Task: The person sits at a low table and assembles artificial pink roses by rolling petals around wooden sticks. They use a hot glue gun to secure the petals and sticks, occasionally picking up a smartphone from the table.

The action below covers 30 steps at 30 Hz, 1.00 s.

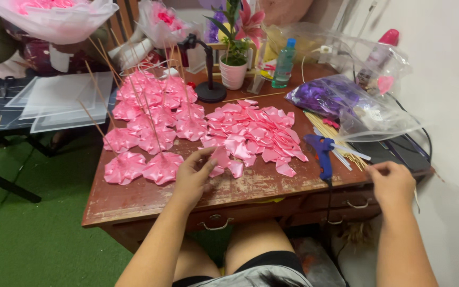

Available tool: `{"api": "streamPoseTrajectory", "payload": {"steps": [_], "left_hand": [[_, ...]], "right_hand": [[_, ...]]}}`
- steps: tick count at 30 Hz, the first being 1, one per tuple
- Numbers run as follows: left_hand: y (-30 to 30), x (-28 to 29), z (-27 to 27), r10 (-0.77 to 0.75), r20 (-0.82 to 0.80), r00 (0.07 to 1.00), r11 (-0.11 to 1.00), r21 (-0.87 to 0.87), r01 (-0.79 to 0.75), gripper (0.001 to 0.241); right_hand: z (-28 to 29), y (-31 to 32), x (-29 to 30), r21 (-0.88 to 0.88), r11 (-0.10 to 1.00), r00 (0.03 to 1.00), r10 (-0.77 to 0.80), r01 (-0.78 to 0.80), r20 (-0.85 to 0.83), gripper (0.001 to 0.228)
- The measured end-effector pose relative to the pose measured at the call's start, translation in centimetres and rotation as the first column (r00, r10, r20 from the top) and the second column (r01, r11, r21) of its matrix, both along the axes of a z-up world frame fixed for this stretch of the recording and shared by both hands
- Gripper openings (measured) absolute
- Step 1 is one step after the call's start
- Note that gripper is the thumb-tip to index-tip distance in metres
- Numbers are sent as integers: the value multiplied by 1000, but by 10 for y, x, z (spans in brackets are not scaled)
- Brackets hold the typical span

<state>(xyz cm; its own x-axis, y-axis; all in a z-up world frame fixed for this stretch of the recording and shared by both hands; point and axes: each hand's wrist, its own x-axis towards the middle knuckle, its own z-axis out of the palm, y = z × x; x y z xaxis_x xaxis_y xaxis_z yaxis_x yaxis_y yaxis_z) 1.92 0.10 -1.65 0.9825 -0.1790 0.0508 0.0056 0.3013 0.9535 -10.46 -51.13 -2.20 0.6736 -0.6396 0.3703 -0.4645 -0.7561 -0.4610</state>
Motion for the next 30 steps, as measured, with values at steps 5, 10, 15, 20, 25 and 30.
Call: {"api": "streamPoseTrajectory", "payload": {"steps": [5,10,15,20,25,30], "left_hand": [[0,-2,1,-28,29,999,999,19,27,34],[1,0,-2,-10,58,998,999,51,7,35],[3,2,-1,4,93,996,998,63,-9,39],[3,0,2,-28,81,996,992,122,19,36],[2,2,-1,-16,127,992,992,126,0,36],[2,-8,12,-31,-38,999,999,18,32,32]], "right_hand": [[4,22,-8,102,989,990,-113,105,81,16],[-13,22,21,13,1000,988,-17,15,154,23],[-28,8,20,-117,993,975,34,-9,218,33],[-25,25,-21,10,999,805,37,-54,592,9],[15,49,-30,18,924,526,202,-383,827,12],[63,66,-36,-189,899,313,325,-395,893,12]]}}
